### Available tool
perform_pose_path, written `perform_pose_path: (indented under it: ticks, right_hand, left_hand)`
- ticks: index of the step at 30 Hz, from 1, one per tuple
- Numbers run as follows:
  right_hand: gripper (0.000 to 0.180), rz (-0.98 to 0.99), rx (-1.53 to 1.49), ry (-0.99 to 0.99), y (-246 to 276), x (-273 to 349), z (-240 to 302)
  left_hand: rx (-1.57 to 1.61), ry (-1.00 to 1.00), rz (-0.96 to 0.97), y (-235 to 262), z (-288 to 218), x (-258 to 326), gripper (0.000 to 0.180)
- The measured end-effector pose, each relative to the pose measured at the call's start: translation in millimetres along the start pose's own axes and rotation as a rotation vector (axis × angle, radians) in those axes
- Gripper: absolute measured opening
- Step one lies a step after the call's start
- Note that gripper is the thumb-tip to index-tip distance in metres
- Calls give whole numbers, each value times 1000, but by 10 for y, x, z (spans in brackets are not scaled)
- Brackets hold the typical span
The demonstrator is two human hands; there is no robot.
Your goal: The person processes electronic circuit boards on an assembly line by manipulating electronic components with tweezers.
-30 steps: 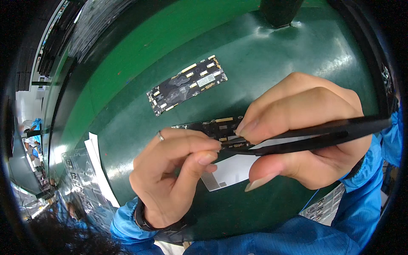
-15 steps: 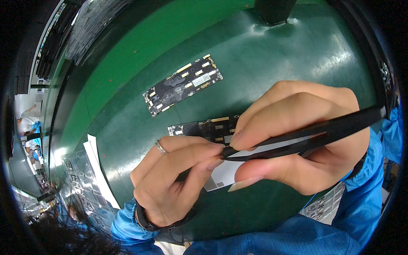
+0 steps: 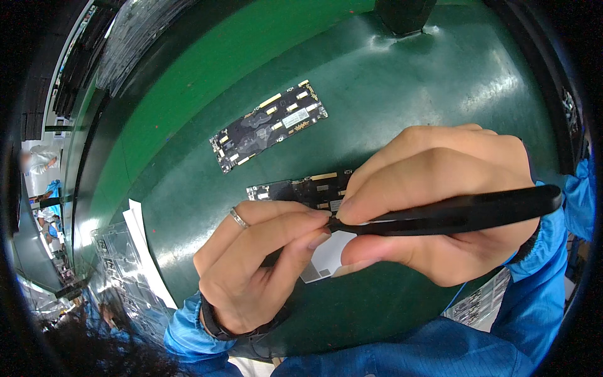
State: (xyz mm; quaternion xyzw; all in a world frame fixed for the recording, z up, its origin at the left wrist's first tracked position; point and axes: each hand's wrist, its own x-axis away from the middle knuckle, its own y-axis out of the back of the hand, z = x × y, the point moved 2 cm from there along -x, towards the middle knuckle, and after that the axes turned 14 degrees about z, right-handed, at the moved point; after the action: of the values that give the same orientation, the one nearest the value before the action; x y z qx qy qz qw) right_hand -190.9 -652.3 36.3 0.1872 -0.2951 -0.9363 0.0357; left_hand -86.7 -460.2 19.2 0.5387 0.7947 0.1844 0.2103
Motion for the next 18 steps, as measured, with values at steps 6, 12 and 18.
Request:
perform_pose_path:
  ticks: [6, 12, 18]
  right_hand:
    - [24, -83, -181, -178, 51, 3, -55]
    - [15, -5, -538, -767, -9, -27, -339]
    - [15, -5, -535, -770, 0, -25, -364]
  left_hand:
    - [-23, 18, -9, -20, -31, -39, 34]
    - [-345, -50, 228, -221, -61, 40, 48]
    - [-571, 12, 436, -326, -109, 76, 49]
